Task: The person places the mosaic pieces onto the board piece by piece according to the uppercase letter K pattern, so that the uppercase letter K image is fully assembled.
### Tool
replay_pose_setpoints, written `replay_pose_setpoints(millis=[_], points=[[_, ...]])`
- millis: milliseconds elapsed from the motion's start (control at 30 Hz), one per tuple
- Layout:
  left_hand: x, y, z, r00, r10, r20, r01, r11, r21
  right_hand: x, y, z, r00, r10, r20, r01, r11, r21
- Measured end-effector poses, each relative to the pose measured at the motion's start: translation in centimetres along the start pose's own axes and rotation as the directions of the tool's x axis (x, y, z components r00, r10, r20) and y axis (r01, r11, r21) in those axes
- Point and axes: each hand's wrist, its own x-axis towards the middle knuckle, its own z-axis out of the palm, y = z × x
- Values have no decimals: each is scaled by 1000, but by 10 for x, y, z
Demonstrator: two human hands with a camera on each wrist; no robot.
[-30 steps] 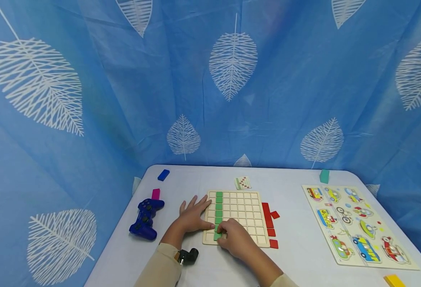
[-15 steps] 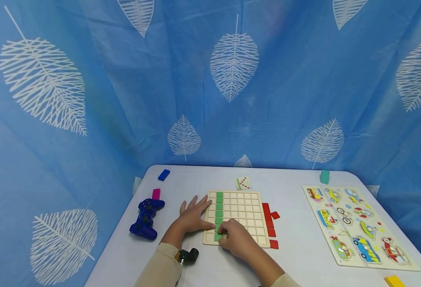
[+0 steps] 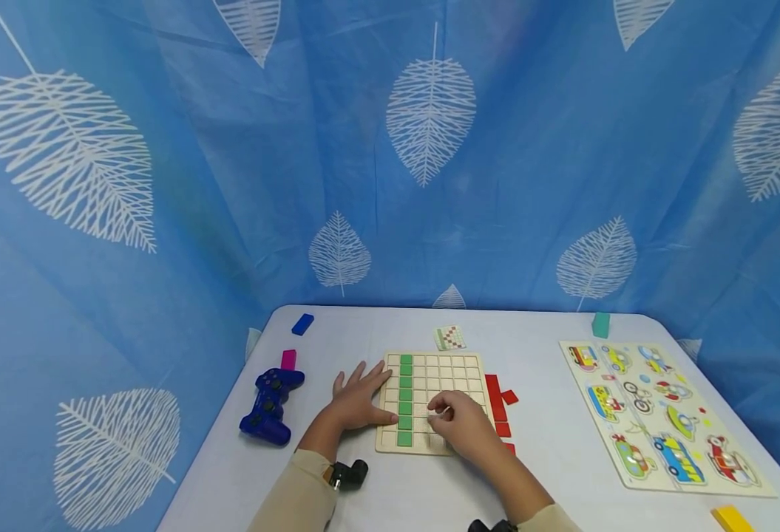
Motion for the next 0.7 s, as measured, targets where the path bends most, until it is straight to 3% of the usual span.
replay_pose_setpoints(millis=[200, 400, 567, 700], points=[[2, -3, 0, 1000, -2, 1, 2, 1000, -2, 5, 22, -37, 988, 119, -98, -119, 993, 1], [-2, -1, -1, 1000, -3, 3, 3, 1000, -11, 7, 45, -71, 955, 248, -163, -254, 967, -21], [-7, -3, -2, 1000, 2, 8, -2, 1000, -12, 1, 63, -85, 919, 351, -178, -355, 935, 6], [-9, -6, -1, 1000, 11, 13, -10, 1000, -11, -5, 77, -90, 913, 373, -164, -377, 926, 4]])
